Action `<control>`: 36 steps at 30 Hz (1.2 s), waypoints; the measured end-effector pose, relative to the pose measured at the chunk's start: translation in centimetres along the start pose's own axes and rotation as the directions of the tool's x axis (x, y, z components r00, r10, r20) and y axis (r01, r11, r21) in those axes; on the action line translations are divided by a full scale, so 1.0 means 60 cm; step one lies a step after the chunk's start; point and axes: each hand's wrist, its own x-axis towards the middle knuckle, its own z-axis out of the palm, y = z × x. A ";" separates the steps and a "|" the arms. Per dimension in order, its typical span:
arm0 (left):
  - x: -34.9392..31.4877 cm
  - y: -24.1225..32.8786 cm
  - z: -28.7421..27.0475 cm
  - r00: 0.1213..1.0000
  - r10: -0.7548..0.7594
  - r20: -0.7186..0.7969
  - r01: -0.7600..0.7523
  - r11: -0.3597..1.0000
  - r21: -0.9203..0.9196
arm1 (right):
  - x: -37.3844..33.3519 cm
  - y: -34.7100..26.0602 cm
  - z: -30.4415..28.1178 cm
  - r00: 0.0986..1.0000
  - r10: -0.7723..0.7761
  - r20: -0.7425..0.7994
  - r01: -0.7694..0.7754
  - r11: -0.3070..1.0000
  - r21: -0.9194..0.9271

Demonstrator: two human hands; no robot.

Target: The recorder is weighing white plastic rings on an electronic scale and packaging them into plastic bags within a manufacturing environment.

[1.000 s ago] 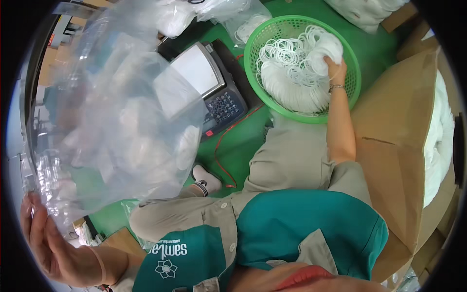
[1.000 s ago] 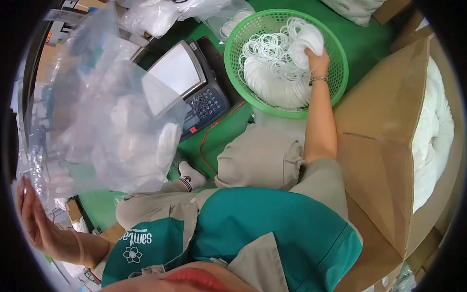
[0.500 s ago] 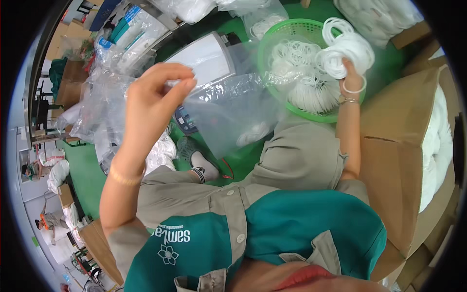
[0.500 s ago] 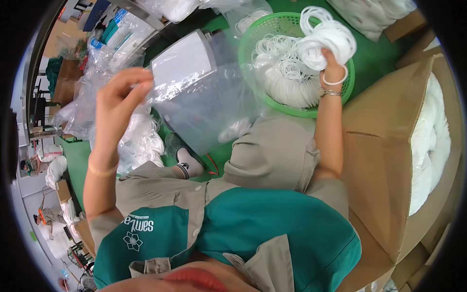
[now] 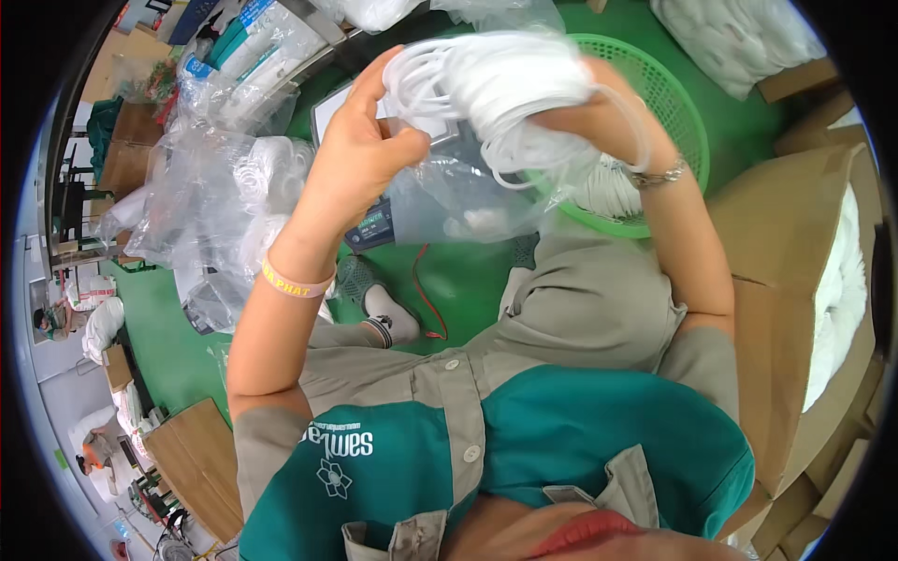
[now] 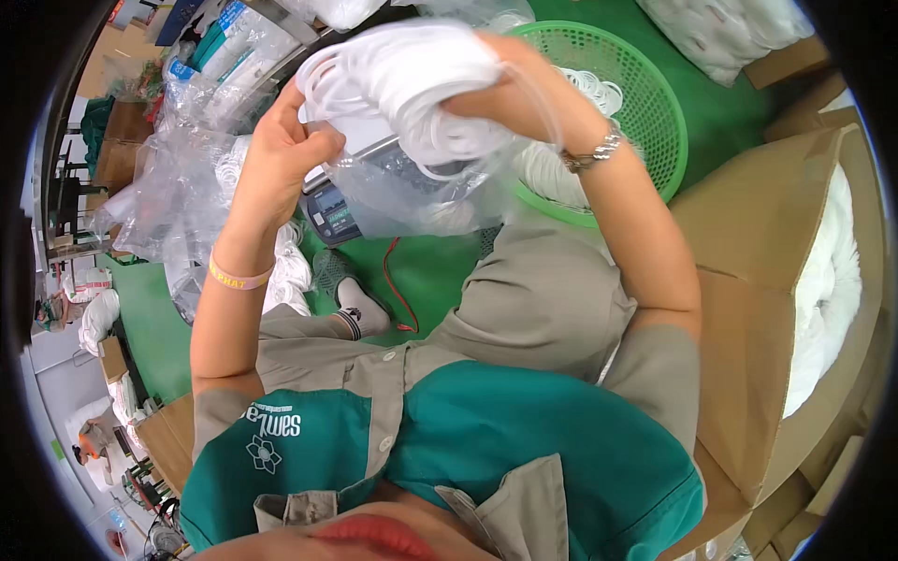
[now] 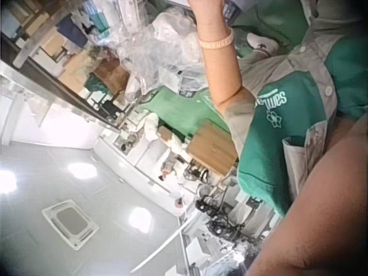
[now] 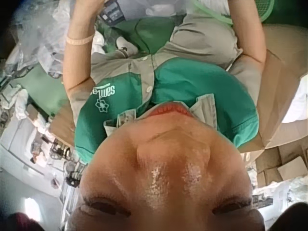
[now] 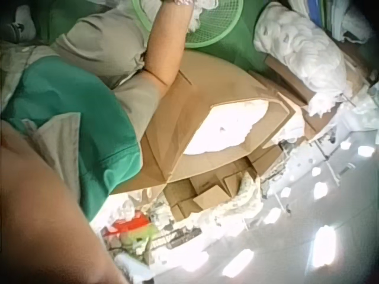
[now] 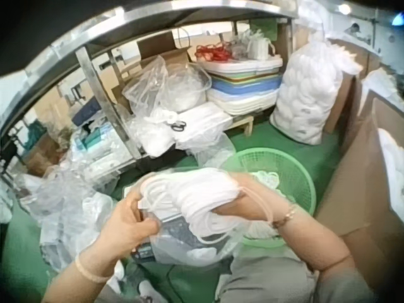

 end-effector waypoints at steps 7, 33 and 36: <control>-0.021 -0.016 0.019 0.994 0.016 0.112 -0.014 1.000 -0.024 | 0.006 0.066 0.099 0.744 0.418 0.521 0.106 0.696 -0.710; -0.025 -0.078 -0.053 0.992 -0.130 -0.006 0.128 0.988 -0.091 | -0.222 0.395 -0.183 0.302 0.655 -0.693 -0.875 -0.098 -0.474; -0.022 -0.084 -0.053 0.993 -0.113 0.021 0.115 0.986 -0.119 | -0.205 0.351 -0.179 0.309 0.470 -0.827 -0.945 0.051 -0.324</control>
